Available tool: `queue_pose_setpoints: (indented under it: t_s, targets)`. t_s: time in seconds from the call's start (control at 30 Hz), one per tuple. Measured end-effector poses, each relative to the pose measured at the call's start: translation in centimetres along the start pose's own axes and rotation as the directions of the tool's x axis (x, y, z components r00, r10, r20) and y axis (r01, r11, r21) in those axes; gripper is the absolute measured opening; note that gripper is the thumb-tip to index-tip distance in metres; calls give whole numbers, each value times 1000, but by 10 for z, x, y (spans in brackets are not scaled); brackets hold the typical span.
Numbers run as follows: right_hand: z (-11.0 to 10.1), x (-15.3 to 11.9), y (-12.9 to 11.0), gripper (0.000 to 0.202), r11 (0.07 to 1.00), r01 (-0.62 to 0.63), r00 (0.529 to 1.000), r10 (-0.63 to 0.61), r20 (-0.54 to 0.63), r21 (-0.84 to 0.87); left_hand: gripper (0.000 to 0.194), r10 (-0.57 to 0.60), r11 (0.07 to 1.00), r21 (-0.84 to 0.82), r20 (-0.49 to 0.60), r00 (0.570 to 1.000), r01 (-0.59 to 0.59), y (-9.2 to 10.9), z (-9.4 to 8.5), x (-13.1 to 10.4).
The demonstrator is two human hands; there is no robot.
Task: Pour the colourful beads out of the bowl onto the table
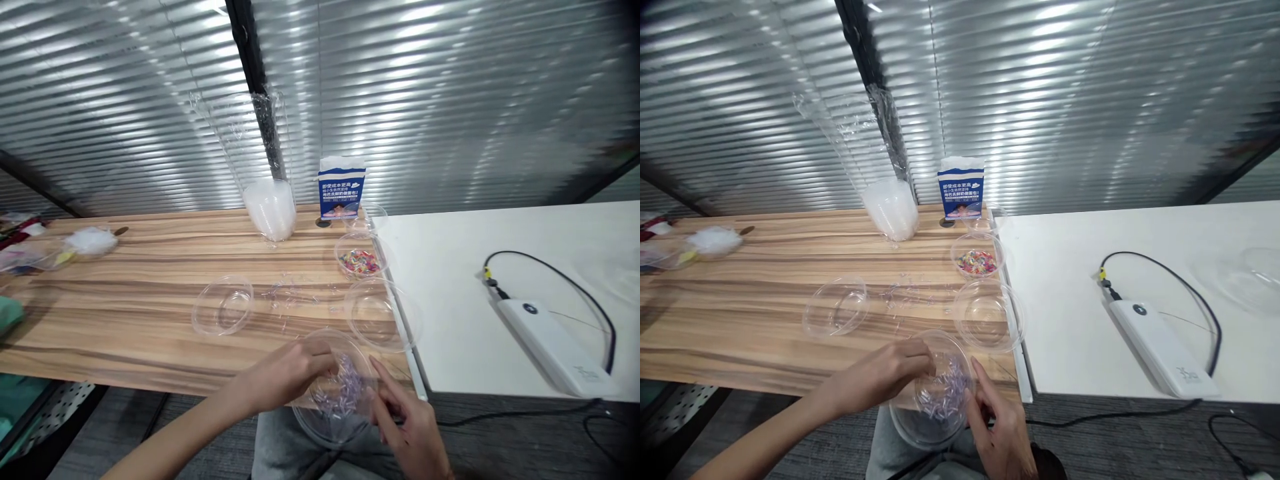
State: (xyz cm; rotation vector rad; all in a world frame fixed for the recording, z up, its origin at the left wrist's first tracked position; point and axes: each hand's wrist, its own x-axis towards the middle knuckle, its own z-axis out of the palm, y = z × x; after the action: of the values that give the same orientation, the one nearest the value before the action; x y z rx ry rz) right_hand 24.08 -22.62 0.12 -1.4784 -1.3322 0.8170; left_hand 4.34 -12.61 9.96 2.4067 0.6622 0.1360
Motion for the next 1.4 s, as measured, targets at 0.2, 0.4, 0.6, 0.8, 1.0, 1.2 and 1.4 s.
queue_pose_setpoints:
  t_s: [0.2, 0.4, 0.6, 0.8, 1.0, 1.2, 1.4]
  targets:
    - [-1, 0, 0, 48, 999, -12, 998, 10, 57, 45, 25, -271, 904, 193, -436, 858, 383, -63, -13, 17]
    - [-7, -4, 7, 52, 999, 34, 987, -31, 160, -21, 31, -560, 710, 172, -449, 696, 683, -133, -23, 43]
    - [-11, -4, 6, 49, 997, 51, 990, -43, 136, -53, 23, -511, 795, 87, -437, 740, 600, -162, -17, 44]
    - [-11, -3, 5, 49, 997, 69, 989, -63, 134, -42, 23, -494, 821, 25, -468, 732, 570, -174, -13, 44]
    - [-10, -4, 5, 49, 998, 37, 992, -31, 121, -42, 18, -490, 832, -15, -489, 721, 555, -172, -11, 45]
    - [-8, -5, 11, 51, 999, 50, 990, -47, 132, -18, 17, -493, 834, -70, -539, 683, 547, -167, -10, 49]
    - [-7, -3, 14, 50, 997, 69, 990, -66, 123, -24, 10, -324, 945, -153, -585, 743, 290, -78, -17, 34]
